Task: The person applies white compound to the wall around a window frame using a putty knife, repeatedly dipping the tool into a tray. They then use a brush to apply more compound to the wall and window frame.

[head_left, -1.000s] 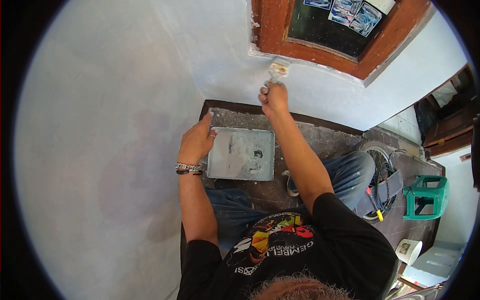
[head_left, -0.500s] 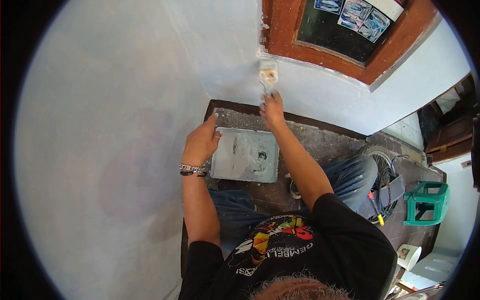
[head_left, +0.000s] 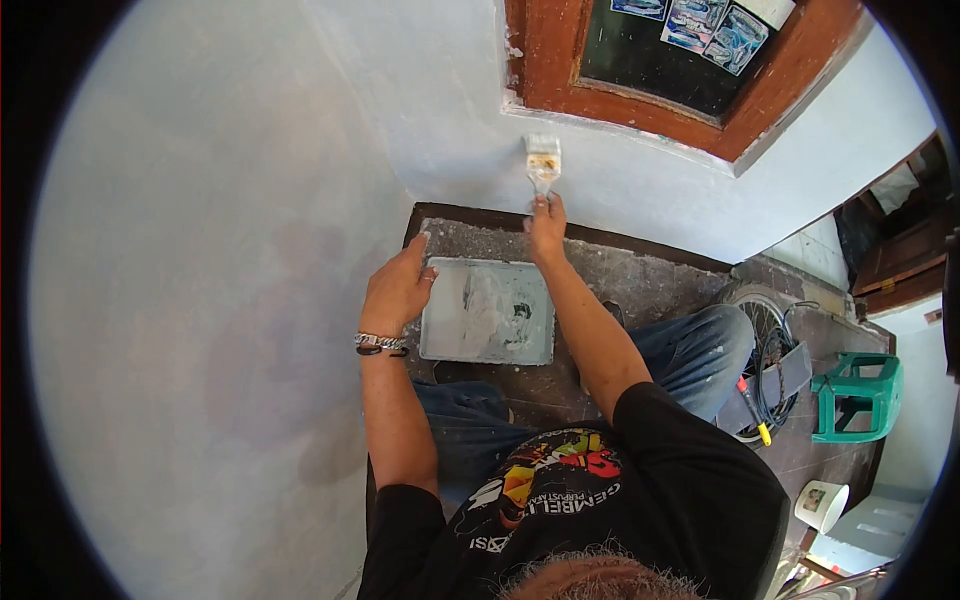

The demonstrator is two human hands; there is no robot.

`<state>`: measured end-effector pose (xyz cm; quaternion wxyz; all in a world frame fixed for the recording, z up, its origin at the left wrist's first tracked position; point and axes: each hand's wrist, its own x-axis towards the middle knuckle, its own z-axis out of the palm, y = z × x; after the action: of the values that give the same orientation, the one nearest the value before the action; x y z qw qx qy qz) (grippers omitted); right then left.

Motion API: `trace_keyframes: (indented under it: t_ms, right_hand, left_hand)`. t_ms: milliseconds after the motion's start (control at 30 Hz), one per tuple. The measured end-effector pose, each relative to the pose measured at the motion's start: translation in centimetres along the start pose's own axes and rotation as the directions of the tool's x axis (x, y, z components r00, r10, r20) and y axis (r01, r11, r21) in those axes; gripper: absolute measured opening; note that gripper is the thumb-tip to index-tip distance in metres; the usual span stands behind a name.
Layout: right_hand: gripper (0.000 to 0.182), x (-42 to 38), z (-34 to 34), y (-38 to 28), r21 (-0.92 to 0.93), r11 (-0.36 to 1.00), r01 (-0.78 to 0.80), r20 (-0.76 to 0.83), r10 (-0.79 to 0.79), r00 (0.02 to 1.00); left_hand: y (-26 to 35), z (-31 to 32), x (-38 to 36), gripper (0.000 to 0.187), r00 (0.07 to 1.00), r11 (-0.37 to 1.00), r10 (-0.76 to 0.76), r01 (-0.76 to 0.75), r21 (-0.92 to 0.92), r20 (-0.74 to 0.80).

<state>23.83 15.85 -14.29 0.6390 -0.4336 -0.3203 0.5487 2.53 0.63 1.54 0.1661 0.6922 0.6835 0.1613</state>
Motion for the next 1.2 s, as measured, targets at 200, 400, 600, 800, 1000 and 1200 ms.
trace_keyframes:
  t_ms: [200, 400, 600, 800, 1000, 1200]
  right_hand:
    - [0.018, -2.6, -2.1, -1.4, -0.061, 0.997, 0.048, 0.045, -0.046, 0.998]
    - [0.018, -0.3, -1.9, -1.2, 0.002, 1.000, 0.006, 0.042, -0.006, 0.999]
    - [0.017, -2.7, 0.8, -0.7, -0.030, 0.999, -0.013, 0.160, 0.017, 0.987]
    - [0.017, -0.3, 3.7, 1.4, -0.053, 0.998, -0.041, 0.102, 0.046, 0.994]
    - [0.018, -1.0, 5.8, 2.9, -0.222, 0.965, 0.136, 0.163, -0.100, 0.982]
    - [0.017, 1.9, 6.3, 7.4, -0.380, 0.923, 0.059, 0.086, -0.029, 0.996]
  left_hand:
    - [0.0, 0.1, 0.2, 0.049, 1.000, 0.999, 0.008, -0.007, 0.038, -0.011]
    - [0.9, -0.6, 0.2, 0.049, 0.998, 0.999, -0.035, 0.034, 0.030, 0.050]
    - [0.8, -0.2, 0.6, 0.048, 1.000, 0.999, -0.002, 0.001, 0.046, 0.021]
    - [0.4, -0.1, 0.5, 0.048, 1.000, 0.999, 0.005, -0.005, 0.040, 0.012]
    - [-0.1, -0.1, 0.4, 0.049, 1.000, 0.999, 0.015, -0.015, 0.034, -0.012]
    - [0.2, -0.6, 0.3, 0.053, 0.997, 0.998, -0.061, 0.061, 0.004, 0.039]
